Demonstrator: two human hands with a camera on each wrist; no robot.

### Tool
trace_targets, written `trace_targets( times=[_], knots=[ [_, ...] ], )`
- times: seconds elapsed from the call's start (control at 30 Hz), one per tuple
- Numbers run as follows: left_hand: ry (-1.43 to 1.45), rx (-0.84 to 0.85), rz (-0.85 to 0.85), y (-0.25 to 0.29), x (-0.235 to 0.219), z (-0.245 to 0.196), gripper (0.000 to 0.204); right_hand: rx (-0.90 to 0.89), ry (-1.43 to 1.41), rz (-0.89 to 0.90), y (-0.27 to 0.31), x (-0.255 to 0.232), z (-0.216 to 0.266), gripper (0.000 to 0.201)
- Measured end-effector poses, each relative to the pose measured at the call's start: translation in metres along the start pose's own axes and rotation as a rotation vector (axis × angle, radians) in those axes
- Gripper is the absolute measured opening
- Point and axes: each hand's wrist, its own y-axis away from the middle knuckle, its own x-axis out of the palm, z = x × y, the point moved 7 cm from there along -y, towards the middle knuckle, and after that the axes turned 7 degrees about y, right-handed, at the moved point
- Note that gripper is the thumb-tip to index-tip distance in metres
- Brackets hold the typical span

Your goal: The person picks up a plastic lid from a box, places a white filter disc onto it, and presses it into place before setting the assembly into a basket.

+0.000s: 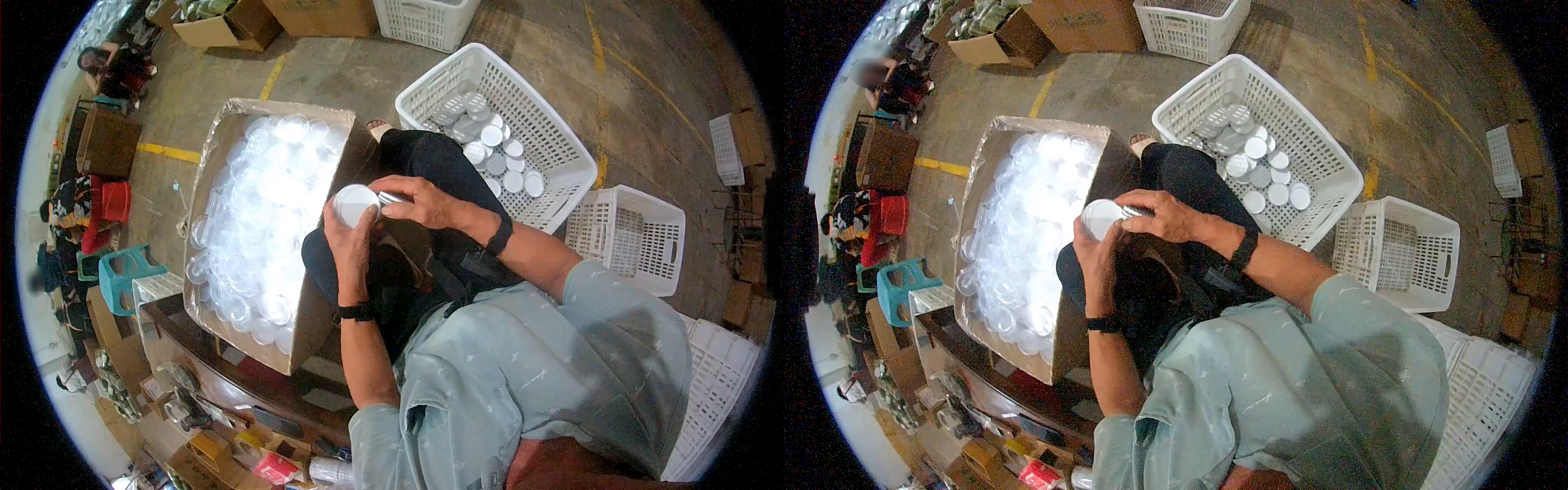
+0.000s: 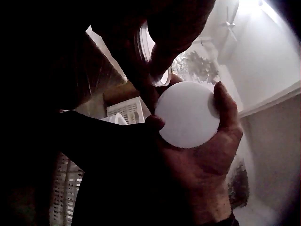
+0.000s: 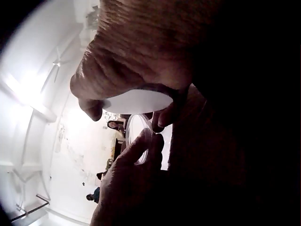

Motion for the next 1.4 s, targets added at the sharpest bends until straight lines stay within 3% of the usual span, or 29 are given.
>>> trace_targets(
  times=[0.1,0.17,0.3,0.7,0.8,0.87,0.97,1.17,1.4],
  knots=[
    [-0.087,0.088,0.002,-0.003,-0.004,0.002,0.054,0.036,-0.039,0.019,0.001,0.001,-0.001,0.050],
    [-0.229,0.028,-0.055,-0.002,-0.005,-0.004,0.068,0.025,-0.071,0.034,0.000,0.000,0.001,0.050],
    [-0.136,-0.018,-0.038,0.001,-0.002,-0.011,0.068,-0.022,-0.054,0.048,0.000,0.000,0.007,0.050],
    [-0.212,-0.012,-0.090,-0.003,-0.004,-0.009,0.058,-0.028,-0.028,0.094,0.003,0.003,0.006,0.052],
    [-0.219,0.021,-0.101,-0.004,-0.005,-0.008,0.051,-0.011,-0.077,0.110,0.003,0.003,0.009,0.051],
    [-0.005,-0.044,-0.139,-0.002,-0.009,-0.003,0.038,-0.024,-0.054,0.119,0.004,0.004,0.009,0.051],
    [0.012,-0.052,-0.132,-0.002,-0.008,-0.006,0.027,-0.061,-0.009,0.114,0.004,0.006,0.006,0.052],
    [0.151,-0.047,-0.123,-0.004,-0.012,0.000,0.025,-0.032,-0.043,0.128,0.003,0.009,0.009,0.053],
    [0.122,-0.037,-0.186,-0.004,-0.013,0.003,0.026,0.005,-0.182,0.076,0.005,0.008,0.012,0.057]
  ],
)
